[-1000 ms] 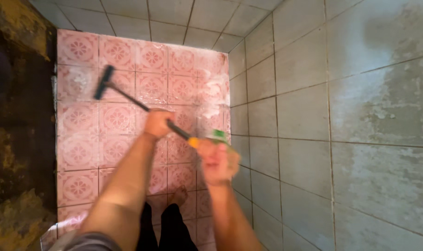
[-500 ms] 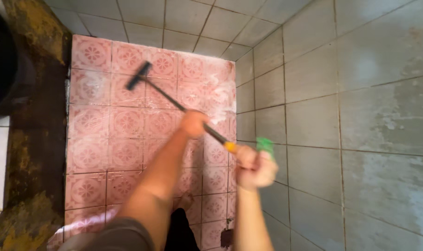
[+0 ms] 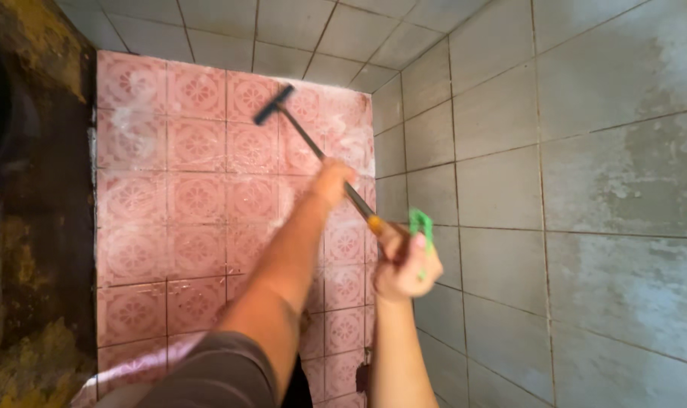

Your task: The person cleans a tiled floor area by scooping water from a large basin with a green plastic scoop and pouring it onto the floor. They then use a floor squeegee to push the water across the pink patterned tiles, repeating the process to wet and clear the surface.

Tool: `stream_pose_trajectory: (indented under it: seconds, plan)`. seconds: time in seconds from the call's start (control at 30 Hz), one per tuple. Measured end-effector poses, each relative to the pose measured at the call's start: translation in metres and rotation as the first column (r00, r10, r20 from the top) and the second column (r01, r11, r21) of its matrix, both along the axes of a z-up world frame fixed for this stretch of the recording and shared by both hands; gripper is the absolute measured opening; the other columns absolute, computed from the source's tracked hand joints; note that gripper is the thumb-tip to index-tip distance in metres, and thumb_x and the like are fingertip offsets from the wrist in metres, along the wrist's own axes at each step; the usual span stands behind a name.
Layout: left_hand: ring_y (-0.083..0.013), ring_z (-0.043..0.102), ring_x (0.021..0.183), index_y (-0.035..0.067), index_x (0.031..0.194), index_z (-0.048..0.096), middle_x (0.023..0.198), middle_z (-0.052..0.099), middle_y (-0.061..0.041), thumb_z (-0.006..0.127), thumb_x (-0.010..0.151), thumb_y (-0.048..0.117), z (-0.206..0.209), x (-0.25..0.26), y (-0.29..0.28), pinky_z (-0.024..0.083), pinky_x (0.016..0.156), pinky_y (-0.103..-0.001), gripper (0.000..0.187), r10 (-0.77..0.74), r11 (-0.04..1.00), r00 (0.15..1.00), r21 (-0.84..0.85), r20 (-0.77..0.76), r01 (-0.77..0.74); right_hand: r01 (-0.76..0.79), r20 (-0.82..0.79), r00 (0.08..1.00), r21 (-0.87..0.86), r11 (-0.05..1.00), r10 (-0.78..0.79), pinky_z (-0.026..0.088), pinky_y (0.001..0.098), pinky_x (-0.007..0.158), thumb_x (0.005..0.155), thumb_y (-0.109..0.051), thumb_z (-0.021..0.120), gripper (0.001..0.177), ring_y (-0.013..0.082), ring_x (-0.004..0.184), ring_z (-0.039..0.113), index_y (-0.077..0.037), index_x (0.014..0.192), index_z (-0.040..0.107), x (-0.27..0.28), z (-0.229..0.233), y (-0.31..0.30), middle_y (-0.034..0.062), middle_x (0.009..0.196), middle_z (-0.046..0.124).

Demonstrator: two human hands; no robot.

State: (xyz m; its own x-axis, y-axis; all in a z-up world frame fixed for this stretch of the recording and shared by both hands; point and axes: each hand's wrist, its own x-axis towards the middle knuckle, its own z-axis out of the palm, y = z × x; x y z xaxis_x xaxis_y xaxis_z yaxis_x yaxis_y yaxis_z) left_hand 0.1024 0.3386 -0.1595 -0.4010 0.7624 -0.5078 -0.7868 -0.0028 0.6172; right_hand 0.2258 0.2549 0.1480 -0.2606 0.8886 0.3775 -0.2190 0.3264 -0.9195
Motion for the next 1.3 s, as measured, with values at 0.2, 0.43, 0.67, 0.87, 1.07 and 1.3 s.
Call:
stream_pose_trajectory:
  seconds: [0.2,0.43,0.67,0.87,1.07,1.3]
  plan:
    - [-0.0377,0.065,0.095,0.019,0.079,0.076,0.088,0.074,-0.011,0.075,0.068,0.021,0.088,0.065,-0.035,0.05,0.087,-0.046,0.011,-0.362,0.881,0.053,-0.323,-0.931,0.346,-0.137,-0.199,0.97,0.014,0.99,0.137,0.04,0.0386,0.054,0.111,-0.021,0.035,0.041,0.0159,0.047,0.033,-0.012,0.071,0.035,0.077,0.03,0.006,0.0017,0.052,0.032]
    - [-0.0364,0.069,0.088,0.016,0.084,0.077,0.091,0.073,-0.014,0.071,0.074,0.017,0.071,-0.054,-0.145,0.054,0.079,-0.046,0.012,-0.372,0.926,0.296,-0.374,-0.88,0.054,-0.252,-0.214,0.955,-0.207,0.945,0.207,0.035,0.0408,0.049,0.098,-0.023,0.041,0.035,0.0167,0.045,0.031,-0.009,0.066,0.037,0.002,-0.012,-0.021,0.0004,0.052,0.031]
    - [-0.0402,0.062,0.106,0.014,0.09,0.077,0.104,0.069,-0.019,0.072,0.087,0.025,0.005,-0.183,-0.193,0.05,0.093,-0.049,0.012,-0.578,0.787,0.099,-0.585,-0.81,-0.193,-0.477,-0.242,0.86,-0.069,0.876,0.449,0.037,0.0363,0.059,0.11,-0.018,0.042,0.041,0.0181,0.059,0.042,-0.004,0.071,0.041,-0.103,-0.064,-0.063,0.0055,0.065,0.045]
    - [-0.0368,0.069,0.09,0.005,0.088,0.066,0.091,0.07,-0.02,0.071,0.084,0.024,-0.013,-0.056,-0.052,0.056,0.08,-0.047,0.02,-0.403,0.867,0.748,-0.482,-0.527,0.127,-0.106,-0.152,0.983,-0.028,0.994,0.101,0.052,0.0449,0.068,0.112,-0.017,0.041,0.041,0.0203,0.058,0.046,-0.003,0.073,0.043,-0.014,-0.028,-0.025,0.0063,0.062,0.043]
    - [-0.0364,0.068,0.1,0.014,0.098,0.078,0.1,0.074,-0.014,0.072,0.07,0.013,0.052,0.137,0.003,0.055,0.087,-0.046,0.028,-0.409,0.833,0.14,-0.306,-0.902,0.461,0.264,-0.06,0.962,-0.063,0.963,-0.267,0.046,0.0468,0.059,0.11,-0.023,0.037,0.044,0.0215,0.046,0.037,-0.01,0.068,0.037,0.12,0.035,0.019,0.0044,0.052,0.034]
    - [-0.0347,0.071,0.091,0.018,0.093,0.077,0.094,0.076,-0.008,0.071,0.06,0.02,0.085,0.156,-0.017,0.055,0.081,-0.047,0.033,-0.312,0.782,0.064,-0.218,-0.948,0.584,-0.009,-0.206,0.978,-0.189,0.982,-0.031,0.04,0.0406,0.063,0.115,-0.031,0.029,0.06,0.0188,0.048,0.035,-0.013,0.058,0.031,0.192,0.027,0.016,0.0033,0.048,0.03]
